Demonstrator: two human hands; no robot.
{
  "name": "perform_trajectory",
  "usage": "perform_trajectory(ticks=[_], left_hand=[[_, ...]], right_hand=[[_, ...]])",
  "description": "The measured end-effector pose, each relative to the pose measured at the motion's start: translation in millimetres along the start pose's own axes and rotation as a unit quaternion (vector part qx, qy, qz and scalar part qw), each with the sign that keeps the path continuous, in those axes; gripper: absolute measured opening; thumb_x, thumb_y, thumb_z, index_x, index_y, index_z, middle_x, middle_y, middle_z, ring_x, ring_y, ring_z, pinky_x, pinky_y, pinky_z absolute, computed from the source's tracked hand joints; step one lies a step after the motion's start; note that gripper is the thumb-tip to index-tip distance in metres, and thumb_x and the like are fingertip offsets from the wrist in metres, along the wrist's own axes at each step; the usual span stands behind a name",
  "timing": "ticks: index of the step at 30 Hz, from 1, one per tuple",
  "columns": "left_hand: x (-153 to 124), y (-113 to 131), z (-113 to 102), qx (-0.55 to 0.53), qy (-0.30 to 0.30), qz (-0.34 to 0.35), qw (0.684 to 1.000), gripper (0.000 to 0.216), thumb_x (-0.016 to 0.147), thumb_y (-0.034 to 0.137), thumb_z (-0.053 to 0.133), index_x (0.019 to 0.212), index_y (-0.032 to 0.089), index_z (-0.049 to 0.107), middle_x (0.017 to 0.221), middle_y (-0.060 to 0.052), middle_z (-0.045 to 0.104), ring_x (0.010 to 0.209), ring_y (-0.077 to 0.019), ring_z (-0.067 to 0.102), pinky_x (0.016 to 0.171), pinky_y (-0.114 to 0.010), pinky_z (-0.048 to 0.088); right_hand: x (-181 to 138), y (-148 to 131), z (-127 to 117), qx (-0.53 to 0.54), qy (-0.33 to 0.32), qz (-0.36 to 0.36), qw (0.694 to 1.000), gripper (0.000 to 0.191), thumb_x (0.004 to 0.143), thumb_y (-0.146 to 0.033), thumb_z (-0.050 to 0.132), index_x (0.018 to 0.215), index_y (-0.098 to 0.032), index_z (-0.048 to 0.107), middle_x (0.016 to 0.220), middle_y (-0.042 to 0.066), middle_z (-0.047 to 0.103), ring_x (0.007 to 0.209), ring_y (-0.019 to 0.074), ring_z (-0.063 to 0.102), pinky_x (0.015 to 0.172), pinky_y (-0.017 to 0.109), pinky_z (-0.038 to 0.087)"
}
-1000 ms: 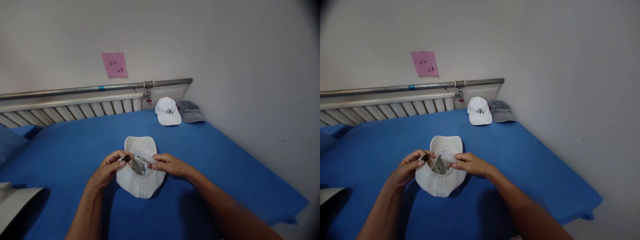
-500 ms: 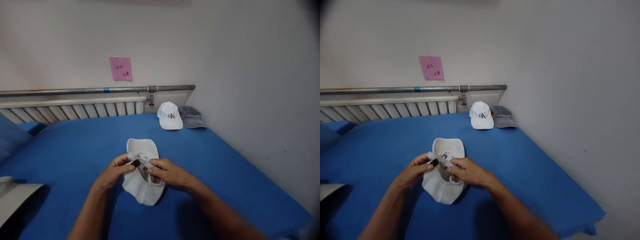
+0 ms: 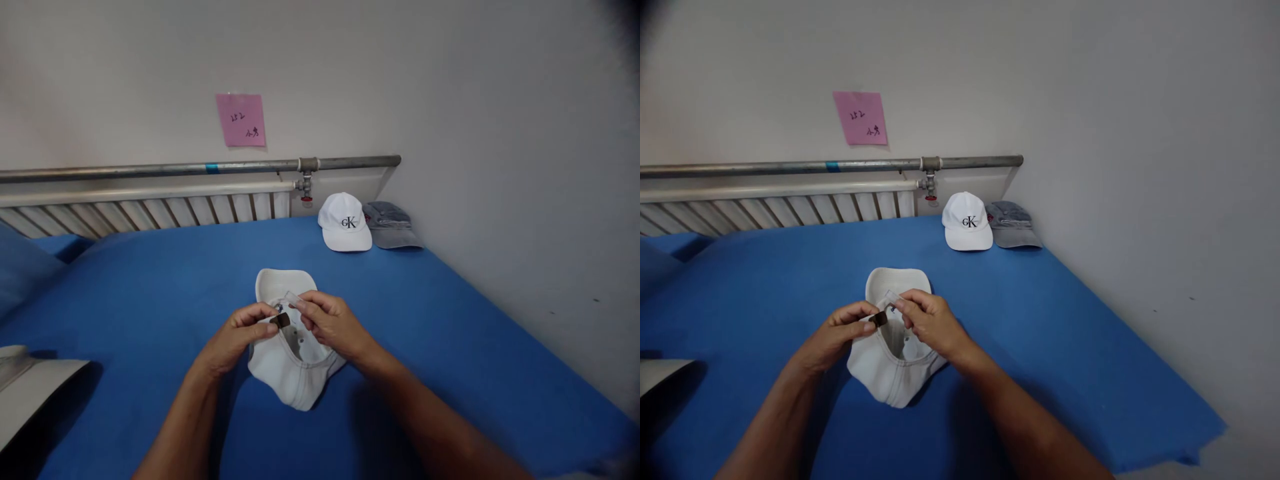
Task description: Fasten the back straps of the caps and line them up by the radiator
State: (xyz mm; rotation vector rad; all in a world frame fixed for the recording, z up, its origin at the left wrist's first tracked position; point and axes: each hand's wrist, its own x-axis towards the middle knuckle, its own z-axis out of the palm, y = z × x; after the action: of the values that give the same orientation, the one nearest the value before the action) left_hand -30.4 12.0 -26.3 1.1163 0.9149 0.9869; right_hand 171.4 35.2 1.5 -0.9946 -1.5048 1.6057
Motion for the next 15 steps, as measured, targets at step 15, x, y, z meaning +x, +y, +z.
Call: perform_trajectory(ticks=[15], left_hand=[[2,-3,5,0.013,0.005,-0.036,0.999,0.019,0.074,0.031,0.075,0.085,0.017,0.067,0.078,0.000,0.063,0.070,-0.0110,0.055,0.068,-0.024,0.042]], right_hand=[[-2,10,10,0.054,-0.050,-0.047,0.996,0.023,0.076,-0.038,0.069,0.074,-0.017,0.059,0.059,-0.006,0.048,0.048,0.0047,0.038,0.045,0.018,0.028]])
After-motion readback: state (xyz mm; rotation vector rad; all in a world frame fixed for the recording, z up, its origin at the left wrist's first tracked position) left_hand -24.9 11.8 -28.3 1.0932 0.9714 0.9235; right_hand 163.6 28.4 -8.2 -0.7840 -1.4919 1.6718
